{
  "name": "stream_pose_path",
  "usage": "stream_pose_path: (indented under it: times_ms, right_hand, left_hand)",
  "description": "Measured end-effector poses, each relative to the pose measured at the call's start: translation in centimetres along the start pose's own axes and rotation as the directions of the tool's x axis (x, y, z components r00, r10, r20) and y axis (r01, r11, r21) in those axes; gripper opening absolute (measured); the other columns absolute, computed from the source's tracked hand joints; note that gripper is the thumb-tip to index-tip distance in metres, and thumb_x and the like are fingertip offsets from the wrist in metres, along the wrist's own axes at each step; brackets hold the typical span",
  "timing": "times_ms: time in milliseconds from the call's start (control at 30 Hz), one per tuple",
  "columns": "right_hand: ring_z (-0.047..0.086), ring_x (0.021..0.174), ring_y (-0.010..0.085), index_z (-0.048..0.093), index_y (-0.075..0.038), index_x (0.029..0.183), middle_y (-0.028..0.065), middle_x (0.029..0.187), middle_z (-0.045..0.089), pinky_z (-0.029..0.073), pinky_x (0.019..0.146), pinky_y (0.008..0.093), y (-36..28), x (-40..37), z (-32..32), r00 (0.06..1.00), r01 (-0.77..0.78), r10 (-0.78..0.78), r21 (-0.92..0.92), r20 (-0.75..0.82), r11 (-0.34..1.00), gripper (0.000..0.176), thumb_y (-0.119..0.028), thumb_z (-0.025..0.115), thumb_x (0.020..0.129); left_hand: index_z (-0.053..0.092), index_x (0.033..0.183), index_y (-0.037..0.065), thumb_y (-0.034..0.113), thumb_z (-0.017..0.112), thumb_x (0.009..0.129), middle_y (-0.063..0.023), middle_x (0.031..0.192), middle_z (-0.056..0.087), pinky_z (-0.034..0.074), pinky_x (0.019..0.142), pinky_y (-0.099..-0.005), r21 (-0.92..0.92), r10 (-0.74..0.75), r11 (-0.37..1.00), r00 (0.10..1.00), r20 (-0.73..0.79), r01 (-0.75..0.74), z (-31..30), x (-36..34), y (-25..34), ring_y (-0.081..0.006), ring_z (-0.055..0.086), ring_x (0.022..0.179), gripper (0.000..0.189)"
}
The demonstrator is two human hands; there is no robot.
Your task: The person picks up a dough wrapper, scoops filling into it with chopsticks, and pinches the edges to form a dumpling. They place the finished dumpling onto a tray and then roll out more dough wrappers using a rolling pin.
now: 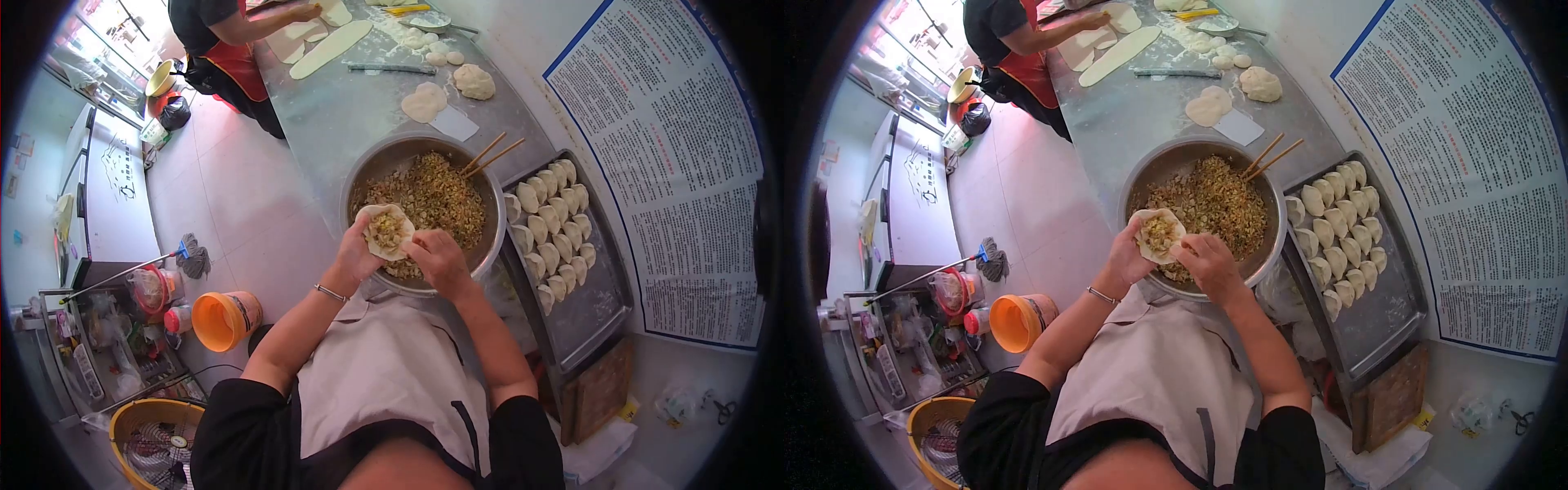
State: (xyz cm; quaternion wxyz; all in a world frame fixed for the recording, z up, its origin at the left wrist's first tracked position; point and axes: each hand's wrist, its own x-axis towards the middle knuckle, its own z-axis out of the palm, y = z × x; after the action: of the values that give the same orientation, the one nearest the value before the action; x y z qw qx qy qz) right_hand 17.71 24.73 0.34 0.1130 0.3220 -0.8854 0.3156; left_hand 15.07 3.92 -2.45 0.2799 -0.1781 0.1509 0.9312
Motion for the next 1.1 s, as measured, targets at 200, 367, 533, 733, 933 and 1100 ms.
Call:
stream_pose_path:
  times_ms: [200, 367, 533, 733, 933, 1100]
  right_hand:
    - [0.058, 0.107, 0.0261, 0.069, -0.007, 0.101, 0.0097, 0.124, 0.054, 0.049, 0.092, 0.0366, -0.1, 2.0, -1.4, 0.990, -0.141, 0.138, 0.359, 0.034, 0.922, 0.019, -0.007, 0.075, 0.083]
    - [0.055, 0.116, 0.0233, 0.070, -0.006, 0.100, 0.0117, 0.126, 0.051, 0.048, 0.096, 0.0363, -0.2, 1.7, -0.7, 0.881, -0.423, 0.413, 0.777, 0.232, 0.466, 0.017, -0.013, 0.077, 0.086]
    - [0.056, 0.111, 0.0191, 0.069, -0.004, 0.104, 0.0101, 0.121, 0.053, 0.051, 0.092, 0.0340, -2.8, 2.4, -2.8, 0.887, -0.341, 0.461, 0.647, -0.018, 0.682, 0.020, -0.014, 0.076, 0.088]
    - [0.059, 0.086, 0.0093, 0.067, -0.001, 0.123, 0.0050, 0.104, 0.062, 0.052, 0.072, 0.0255, -4.1, 0.7, -2.2, 0.702, -0.187, 0.711, 0.973, 0.036, 0.134, 0.037, -0.008, 0.076, 0.088]
    - [0.055, 0.066, 0.0068, 0.072, 0.001, 0.114, -0.0005, 0.080, 0.063, 0.046, 0.056, 0.0229, -4.2, 0.6, -2.2, 0.770, -0.256, 0.531, 0.590, -0.355, 0.766, 0.030, -0.006, 0.078, 0.085]
    - [0.058, 0.065, 0.0119, 0.076, -0.003, 0.108, 0.0043, 0.080, 0.064, 0.049, 0.058, 0.0261, -4.5, 1.3, -4.4, 0.845, -0.223, 0.384, 0.409, -0.372, 0.885, 0.024, -0.007, 0.079, 0.084]
  left_hand:
    - [0.051, 0.133, 0.011, 0.045, 0.037, 0.108, -0.0098, 0.131, 0.059, 0.055, 0.098, -0.0463, 0.277, -0.034, 0.960, 0.999, -0.025, 0.040, -1.3, -0.1, -0.5, -0.0262, 0.063, 0.115, 0.045]
    - [0.050, 0.131, 0.010, 0.031, 0.058, 0.103, -0.0064, 0.123, 0.059, 0.057, 0.095, -0.0380, 0.601, -0.043, 0.799, 0.992, 0.119, -0.038, 2.0, -1.8, -0.3, -0.0191, 0.063, 0.110, 0.036]
    - [0.048, 0.132, 0.008, 0.013, 0.078, 0.089, -0.0072, 0.126, 0.058, 0.057, 0.094, -0.0312, 0.837, 0.082, 0.380, 0.916, 0.393, -0.394, 3.5, -2.5, -0.3, -0.0173, 0.061, 0.115, 0.053]
    - [0.045, 0.134, 0.007, 0.016, 0.075, 0.092, -0.0102, 0.136, 0.053, 0.056, 0.100, -0.0380, 0.621, 0.156, 0.707, 0.931, 0.331, -0.339, 5.9, -3.9, -0.8, -0.0217, 0.059, 0.122, 0.052]
    - [0.049, 0.132, 0.007, 0.019, 0.069, 0.097, -0.0093, 0.136, 0.054, 0.054, 0.097, -0.0336, 0.572, 0.159, 0.740, 0.918, 0.362, -0.354, 7.4, -4.4, -2.2, -0.0180, 0.057, 0.121, 0.042]
    - [0.048, 0.130, 0.009, 0.018, 0.063, 0.101, -0.0120, 0.139, 0.051, 0.049, 0.103, -0.0351, 0.660, 0.125, 0.643, 0.904, 0.409, -0.388, 7.0, -4.5, -1.8, -0.0185, 0.054, 0.123, 0.034]
